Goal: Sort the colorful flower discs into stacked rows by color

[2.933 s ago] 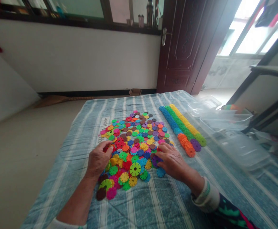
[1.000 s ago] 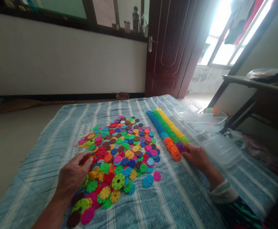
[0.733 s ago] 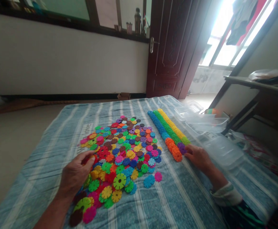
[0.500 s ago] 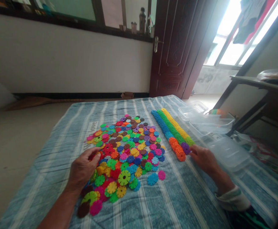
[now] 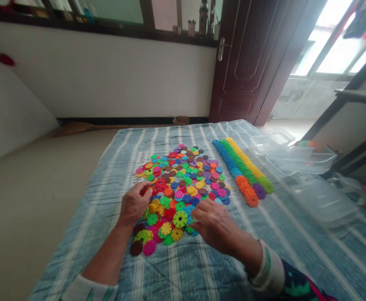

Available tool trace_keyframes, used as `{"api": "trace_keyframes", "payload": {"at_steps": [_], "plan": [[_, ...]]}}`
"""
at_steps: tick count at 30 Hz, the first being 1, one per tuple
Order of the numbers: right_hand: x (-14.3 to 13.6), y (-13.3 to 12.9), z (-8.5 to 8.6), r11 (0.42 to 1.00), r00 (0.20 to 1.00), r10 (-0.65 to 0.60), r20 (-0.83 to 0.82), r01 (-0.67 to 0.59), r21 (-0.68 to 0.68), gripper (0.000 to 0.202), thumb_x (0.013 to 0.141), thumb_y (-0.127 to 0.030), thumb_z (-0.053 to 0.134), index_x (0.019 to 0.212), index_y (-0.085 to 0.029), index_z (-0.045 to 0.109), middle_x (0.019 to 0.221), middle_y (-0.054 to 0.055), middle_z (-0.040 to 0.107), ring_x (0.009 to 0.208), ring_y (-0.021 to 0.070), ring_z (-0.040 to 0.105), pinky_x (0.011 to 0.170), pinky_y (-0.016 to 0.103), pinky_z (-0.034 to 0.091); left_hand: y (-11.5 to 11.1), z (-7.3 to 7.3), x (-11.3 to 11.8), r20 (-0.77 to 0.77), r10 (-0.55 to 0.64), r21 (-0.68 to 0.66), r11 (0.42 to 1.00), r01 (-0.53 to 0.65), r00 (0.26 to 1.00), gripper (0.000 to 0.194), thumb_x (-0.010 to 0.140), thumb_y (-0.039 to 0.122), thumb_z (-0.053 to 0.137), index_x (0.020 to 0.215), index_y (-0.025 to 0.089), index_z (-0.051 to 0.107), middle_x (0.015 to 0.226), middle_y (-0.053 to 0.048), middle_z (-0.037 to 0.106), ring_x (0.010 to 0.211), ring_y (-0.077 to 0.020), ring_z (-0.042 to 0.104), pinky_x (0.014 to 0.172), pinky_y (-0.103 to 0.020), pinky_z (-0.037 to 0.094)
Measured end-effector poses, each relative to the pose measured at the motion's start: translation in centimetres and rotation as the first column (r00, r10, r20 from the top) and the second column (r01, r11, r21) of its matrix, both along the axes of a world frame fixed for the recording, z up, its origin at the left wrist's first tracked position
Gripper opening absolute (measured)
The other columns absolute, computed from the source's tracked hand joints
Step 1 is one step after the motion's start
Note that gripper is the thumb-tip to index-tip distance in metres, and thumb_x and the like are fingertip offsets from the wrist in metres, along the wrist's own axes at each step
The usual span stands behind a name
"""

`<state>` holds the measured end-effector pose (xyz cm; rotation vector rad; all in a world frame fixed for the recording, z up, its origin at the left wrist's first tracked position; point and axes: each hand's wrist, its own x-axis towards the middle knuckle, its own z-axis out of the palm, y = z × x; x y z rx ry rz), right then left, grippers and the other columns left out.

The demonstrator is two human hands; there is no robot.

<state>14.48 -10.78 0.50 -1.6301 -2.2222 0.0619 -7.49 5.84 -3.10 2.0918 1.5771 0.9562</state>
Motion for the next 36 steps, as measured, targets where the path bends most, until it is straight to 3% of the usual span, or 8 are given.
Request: {"api": "trace_keyframes", "payload": {"at_steps": [8, 14, 17, 20, 22, 26, 29, 36], "plan": [[-3.0, 2.6, -0.6, 0.999, 0.994, -0.018, 0.105, 0.023, -0.038, 0.023, 0.084, -0.037, 0.065, 0.091, -0.015, 0.063, 0.103, 0.011, 0.058, 0.106, 0.0284, 0.049, 0.084, 0.042, 0.046, 0.2, -0.1, -0.1, -0.004, 0.003, 0.019, 1.000, -0.003, 1.000, 0.035, 0.072, 0.040, 0.050, 0.094, 0.020, 0.068, 0.097, -0.006, 0.073, 0.087, -0.0217, 0.068, 0.087, -0.032, 0.052], [-2.8, 2.5, -1.0, 0.998, 0.999, 0.032, 0.032, -0.033, 0.046, 0.007, 0.083, -0.024, 0.062, 0.080, -0.018, 0.063, 0.090, 0.006, 0.063, 0.092, 0.0232, 0.055, 0.077, 0.036, 0.048, 0.7, 0.1, -0.3, -0.038, 0.019, -0.017, 1.000, -0.020, 0.999, 0.041, 0.070, 0.043, 0.050, 0.097, 0.019, 0.068, 0.101, -0.006, 0.072, 0.090, -0.0222, 0.067, 0.091, -0.033, 0.050], [-1.9, 2.0, -0.5, 0.996, 0.989, 0.071, -0.130, -0.062, 0.068, 0.010, 0.082, -0.015, 0.062, 0.074, -0.019, 0.063, 0.082, 0.002, 0.065, 0.082, 0.0179, 0.059, 0.076, 0.030, 0.048, 1.2, 0.1, -0.4, -0.071, 0.034, -0.035, 0.999, -0.036, 0.997, 0.044, 0.068, 0.045, 0.049, 0.098, 0.019, 0.068, 0.101, -0.005, 0.072, 0.087, -0.0221, 0.067, 0.089, -0.033, 0.050], [1.7, 1.2, 0.0, 0.995, 0.930, 0.046, -0.363, -0.011, 0.098, 0.009, 0.080, -0.014, 0.064, 0.073, -0.019, 0.064, 0.086, 0.001, 0.068, 0.083, 0.0146, 0.061, 0.077, 0.025, 0.049, 1.5, 0.2, -0.5, -0.097, 0.050, -0.030, 0.998, -0.053, 0.994, 0.043, 0.068, 0.047, 0.048, 0.096, 0.022, 0.069, 0.099, -0.003, 0.073, 0.085, -0.0221, 0.067, 0.088, -0.033, 0.051], [5.8, 0.3, 0.2, 0.980, 0.898, -0.082, -0.432, 0.151, 0.127, 0.010, 0.082, -0.015, 0.060, 0.075, -0.020, 0.064, 0.092, 0.002, 0.068, 0.088, 0.0151, 0.061, 0.081, 0.027, 0.049, 1.6, 0.1, -0.5, -0.106, 0.057, -0.021, 0.998, -0.060, 0.993, 0.042, 0.068, 0.048, 0.047, 0.094, 0.023, 0.069, 0.098, -0.003, 0.073, 0.084, -0.0224, 0.067, 0.087, -0.034, 0.051], [15.6, -2.3, -0.2, 0.876, 0.847, -0.398, -0.353, 0.466, 0.128, 0.017, 0.083, -0.018, 0.051, 0.074, -0.021, 0.065, 0.089, 0.006, 0.067, 0.088, 0.0185, 0.061, 0.083, 0.033, 0.047, 1.8, -0.1, -0.7, -0.119, 0.067, -0.004, 0.998, -0.068, 0.991, 0.042, 0.068, 0.047, 0.047, 0.095, 0.024, 0.069, 0.096, -0.002, 0.073, 0.081, -0.0221, 0.067, 0.084, -0.034, 0.052], [20.9, -4.2, -0.8, 0.815, 0.809, -0.535, -0.243, 0.570, 0.102, 0.014, 0.079, -0.022, 0.053, 0.072, -0.022, 0.066, 0.086, 0.005, 0.068, 0.083, 0.0197, 0.062, 0.079, 0.032, 0.046, 2.1, -0.3, -0.8, -0.129, 0.063, 0.007, 0.998, -0.063, 0.990, 0.040, 0.070, 0.047, 0.048, 0.096, 0.025, 0.069, 0.095, -0.001, 0.073, 0.081, -0.0215, 0.067, 0.082, -0.032, 0.052], [23.6, -4.6, -2.7, 0.788, 0.782, -0.600, -0.171, 0.614, 0.044, 0.017, 0.080, -0.026, 0.053, 0.076, -0.022, 0.069, 0.079, 0.003, 0.068, 0.074, 0.0176, 0.064, 0.071, 0.028, 0.047, 2.0, -0.1, -0.8, -0.129, 0.082, 0.014, 0.997, -0.081, 0.988, 0.036, 0.070, 0.047, 0.048, 0.092, 0.027, 0.069, 0.093, 0.000, 0.074, 0.079, -0.0199, 0.067, 0.080, -0.030, 0.051]]}}
